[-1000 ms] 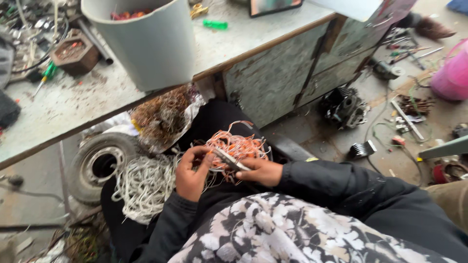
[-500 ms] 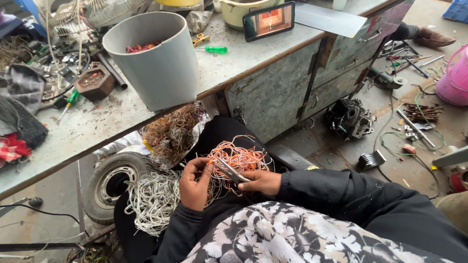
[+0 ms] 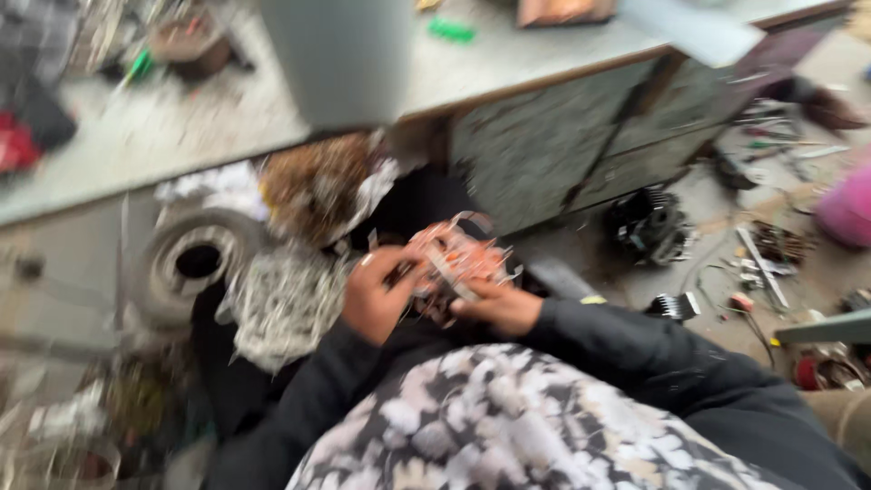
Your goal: The person sits on the floor and uses pliers to strip the insulation off orange and white electrical wires. They repeatedly cut the wire sheathing and pull it away to expose the copper strands, accumulating a pile of stripped wire on their lap.
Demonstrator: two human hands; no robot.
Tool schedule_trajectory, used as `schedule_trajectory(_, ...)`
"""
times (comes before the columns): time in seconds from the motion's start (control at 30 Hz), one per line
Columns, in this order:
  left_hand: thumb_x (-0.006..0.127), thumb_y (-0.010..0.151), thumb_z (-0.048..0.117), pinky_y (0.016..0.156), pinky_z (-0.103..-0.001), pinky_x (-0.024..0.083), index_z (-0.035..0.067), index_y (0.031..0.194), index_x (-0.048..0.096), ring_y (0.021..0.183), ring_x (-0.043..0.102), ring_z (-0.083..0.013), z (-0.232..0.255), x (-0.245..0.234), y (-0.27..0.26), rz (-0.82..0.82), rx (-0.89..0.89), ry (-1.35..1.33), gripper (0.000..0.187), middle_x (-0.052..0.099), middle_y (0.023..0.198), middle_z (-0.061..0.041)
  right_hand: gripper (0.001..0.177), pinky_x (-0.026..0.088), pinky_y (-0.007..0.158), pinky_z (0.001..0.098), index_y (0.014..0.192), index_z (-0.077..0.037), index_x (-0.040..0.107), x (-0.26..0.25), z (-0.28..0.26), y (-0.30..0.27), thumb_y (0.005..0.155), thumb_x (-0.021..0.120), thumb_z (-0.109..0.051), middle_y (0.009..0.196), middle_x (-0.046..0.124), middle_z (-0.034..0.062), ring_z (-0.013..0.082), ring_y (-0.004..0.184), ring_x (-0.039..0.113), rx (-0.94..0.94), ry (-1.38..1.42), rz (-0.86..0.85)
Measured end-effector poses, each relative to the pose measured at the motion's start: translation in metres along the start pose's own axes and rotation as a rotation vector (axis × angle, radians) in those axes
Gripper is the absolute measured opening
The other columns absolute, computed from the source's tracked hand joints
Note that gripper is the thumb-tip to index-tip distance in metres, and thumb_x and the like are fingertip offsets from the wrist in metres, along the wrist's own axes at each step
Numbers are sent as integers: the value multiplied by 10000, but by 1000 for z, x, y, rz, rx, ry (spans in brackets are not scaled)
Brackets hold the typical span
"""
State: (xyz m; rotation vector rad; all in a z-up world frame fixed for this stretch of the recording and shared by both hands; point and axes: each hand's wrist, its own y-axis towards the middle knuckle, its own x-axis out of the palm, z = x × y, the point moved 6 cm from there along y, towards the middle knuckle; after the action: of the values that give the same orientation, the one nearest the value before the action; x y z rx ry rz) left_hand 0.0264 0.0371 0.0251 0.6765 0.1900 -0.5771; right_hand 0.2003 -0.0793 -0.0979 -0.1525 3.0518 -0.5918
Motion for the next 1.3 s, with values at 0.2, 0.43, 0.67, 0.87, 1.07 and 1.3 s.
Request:
schedule_trajectory(0.2,812,873,125,764,-341,545,77,1016,763,837,717,-240,0,-4,-3,-8,10,-22,158,757,951,-92,493,470,1022,303,1434,-68,568,-7,-5,-2,995,591,-291,1284,691,45,114,1170,596,46,-196,69)
schedule_trajectory(0.43,782,891,149,666,-286,537,101,1064,783,710,688,-148,-12,-1,-3,-84,-239,-101,180,778,907,-43,526,367,1110,293,1530,-58,444,4,-19,-1,1033,509,-219,1444,582,25,108,1332,489,-100,-135,-23)
schedule_trajectory(0.67,761,922,112,800,-317,565,45,1066,752,879,728,-204,-9,10,-3,-108,-100,-133,159,763,1005,-107,479,440,1101,331,1448,-22,520,2,-27,-5,1014,587,-214,1383,628,66,159,1277,573,-274,-360,27)
schedule_trajectory(0.87,786,836,71,858,-373,532,77,1006,779,946,699,-264,12,17,3,-119,29,129,170,760,968,-91,484,401,1114,287,1513,-58,471,0,-11,2,1067,540,-233,1404,597,37,114,1299,509,-207,-75,-8)
schedule_trajectory(1.07,781,860,35,886,-393,524,72,1035,757,994,684,-298,17,17,1,-150,143,130,180,734,1030,-107,460,508,1003,308,1490,-31,506,7,-4,5,1073,529,-224,1252,672,50,129,1138,618,-101,245,-103)
schedule_trajectory(1.3,777,857,27,826,-363,537,62,1039,749,935,683,-271,30,18,5,-152,139,82,188,710,997,-93,448,550,840,278,1477,-117,477,19,-18,-1,1039,514,-202,1101,686,24,106,938,659,34,510,-102)
